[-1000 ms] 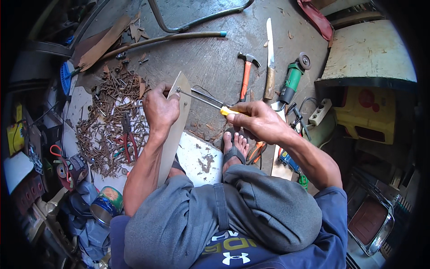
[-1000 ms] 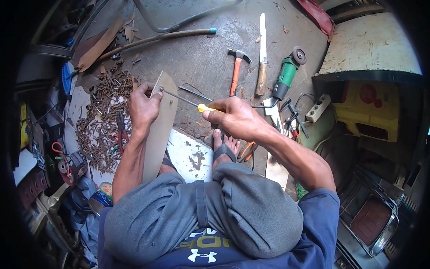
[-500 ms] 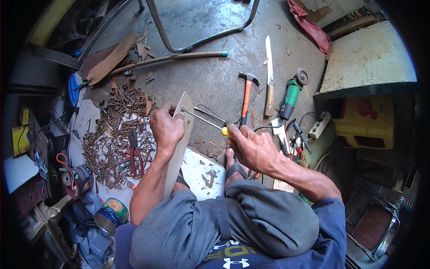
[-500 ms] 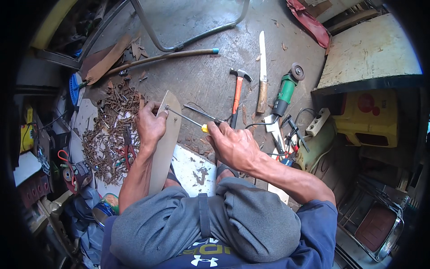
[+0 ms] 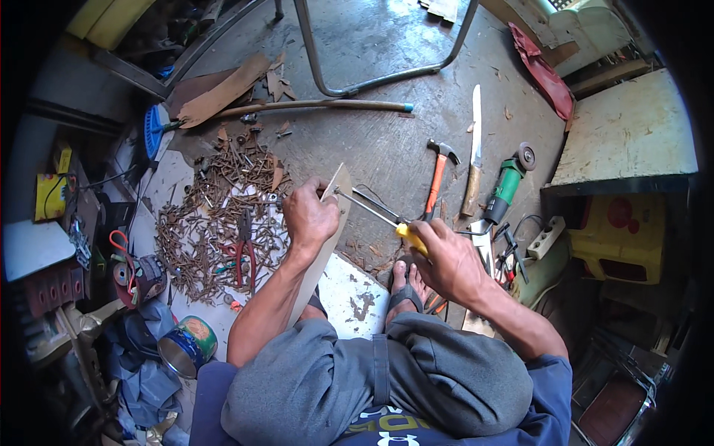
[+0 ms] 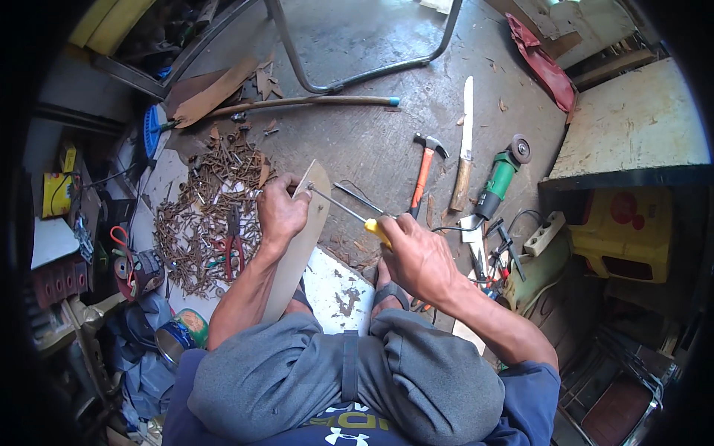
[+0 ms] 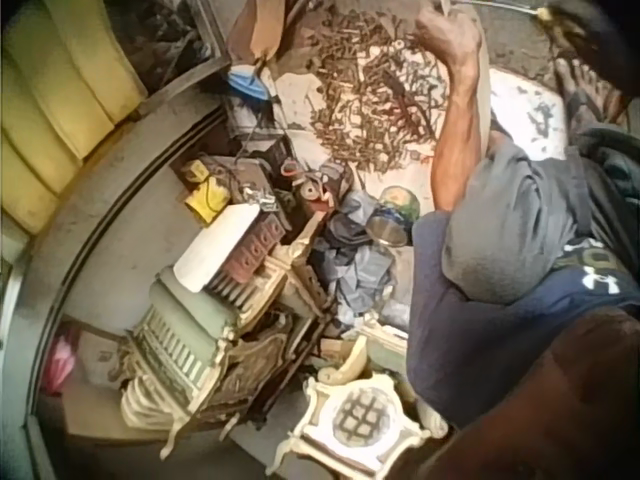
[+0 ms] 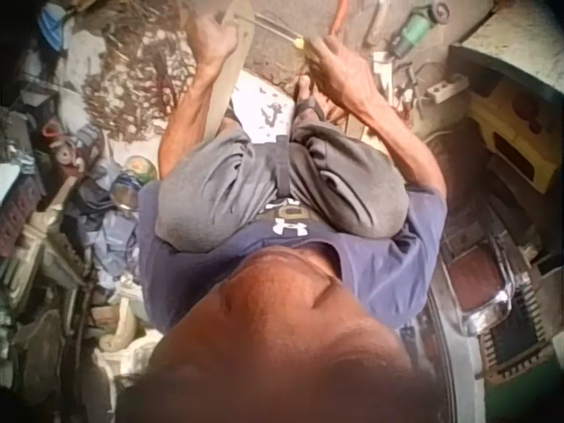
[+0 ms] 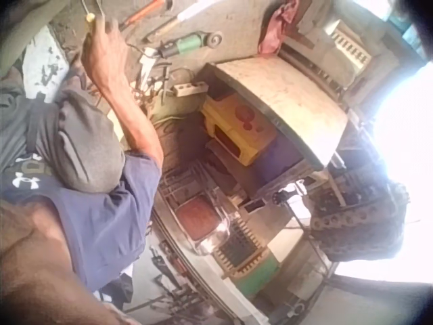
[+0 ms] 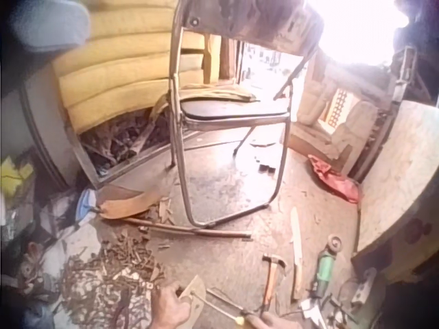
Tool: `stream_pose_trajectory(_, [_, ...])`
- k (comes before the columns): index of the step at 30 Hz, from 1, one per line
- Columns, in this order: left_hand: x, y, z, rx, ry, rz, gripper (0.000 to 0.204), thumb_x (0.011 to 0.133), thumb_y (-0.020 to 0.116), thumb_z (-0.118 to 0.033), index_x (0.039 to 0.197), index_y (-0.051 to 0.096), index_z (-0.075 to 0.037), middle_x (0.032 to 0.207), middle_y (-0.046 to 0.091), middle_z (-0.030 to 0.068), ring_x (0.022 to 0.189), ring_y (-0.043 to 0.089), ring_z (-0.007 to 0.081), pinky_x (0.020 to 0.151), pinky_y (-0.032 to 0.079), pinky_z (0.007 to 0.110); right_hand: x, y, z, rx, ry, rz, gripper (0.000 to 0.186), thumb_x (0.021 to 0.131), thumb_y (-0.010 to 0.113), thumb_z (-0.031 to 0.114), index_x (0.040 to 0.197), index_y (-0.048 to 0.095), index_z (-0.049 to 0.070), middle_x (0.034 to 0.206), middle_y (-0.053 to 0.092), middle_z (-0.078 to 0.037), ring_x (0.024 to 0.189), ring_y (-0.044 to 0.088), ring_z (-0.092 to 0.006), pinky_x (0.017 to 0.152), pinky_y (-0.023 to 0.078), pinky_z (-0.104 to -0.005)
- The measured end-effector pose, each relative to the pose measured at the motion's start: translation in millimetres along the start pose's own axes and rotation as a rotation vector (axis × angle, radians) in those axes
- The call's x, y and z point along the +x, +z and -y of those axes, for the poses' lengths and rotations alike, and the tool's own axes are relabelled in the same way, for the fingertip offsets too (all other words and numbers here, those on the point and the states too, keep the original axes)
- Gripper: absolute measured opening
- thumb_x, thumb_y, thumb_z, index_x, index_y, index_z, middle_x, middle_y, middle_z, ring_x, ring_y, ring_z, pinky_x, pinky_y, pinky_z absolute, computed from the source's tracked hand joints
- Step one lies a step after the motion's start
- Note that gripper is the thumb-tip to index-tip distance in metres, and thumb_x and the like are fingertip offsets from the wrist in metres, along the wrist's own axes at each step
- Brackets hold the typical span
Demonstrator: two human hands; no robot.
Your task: The person prepares a furniture component by hammering nails into a wooden board, using an angle grinder to smooth the edges, and then using a screwdriver to remove or tighten screws.
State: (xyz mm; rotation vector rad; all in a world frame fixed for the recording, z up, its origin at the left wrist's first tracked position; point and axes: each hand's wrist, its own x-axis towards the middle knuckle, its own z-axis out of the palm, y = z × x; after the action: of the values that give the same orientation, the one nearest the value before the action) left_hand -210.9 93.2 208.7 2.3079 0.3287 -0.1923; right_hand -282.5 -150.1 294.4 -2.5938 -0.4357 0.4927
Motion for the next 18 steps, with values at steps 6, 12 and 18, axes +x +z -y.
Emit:
stream_pose_trajectory(6, [-3, 2, 4, -0.01, 0.0, 0.018, 0.021, 0.077, 0.066, -0.01, 0.096, 0.075, -0.004, 0.086, 0.074, 0.0227, 0.083, 0.073, 0.041, 0.08, 0.055, 0.046, -3, 6, -2, 0.014, -0.012, 0.022, 0.043, 0.096, 0.066, 0.024, 0.131, 0.057, 0.001, 0.098, 0.067, -0.016, 0.084, 0.069, -0.031, 0.062, 0.055, -0.0436])
stream_pose_trajectory(12, [-4, 0, 3, -0.081, 0.025, 0.018, 0.021, 0.077, 0.065, -0.009, 0.095, 0.075, -0.004, 0.084, 0.074, 0.0236, 0.081, 0.073, 0.0425, 0.079, 0.055, 0.047, 12, -13, -11, 0.926, 0.55, 0.306, 0.043, 0.102, 0.063, 0.031, 0.129, 0.064, -0.002, 0.074, 0.063, -0.002, 0.058, 0.054, -0.0099, 0.055, 0.043, -0.0285])
stream_pose_trajectory(18, [-2, 3, 6, -0.011, 0.002, 0.037, 0.022, 0.079, 0.069, -0.01, 0.099, 0.074, -0.001, 0.087, 0.075, 0.0215, 0.083, 0.074, 0.0369, 0.079, 0.056, 0.043, 4, 6, -9, 0.077, 0.012, -0.044, 0.032, 0.099, 0.063, 0.027, 0.119, 0.063, 0.002, 0.087, 0.067, -0.016, 0.067, 0.068, -0.0365, 0.059, 0.053, -0.046])
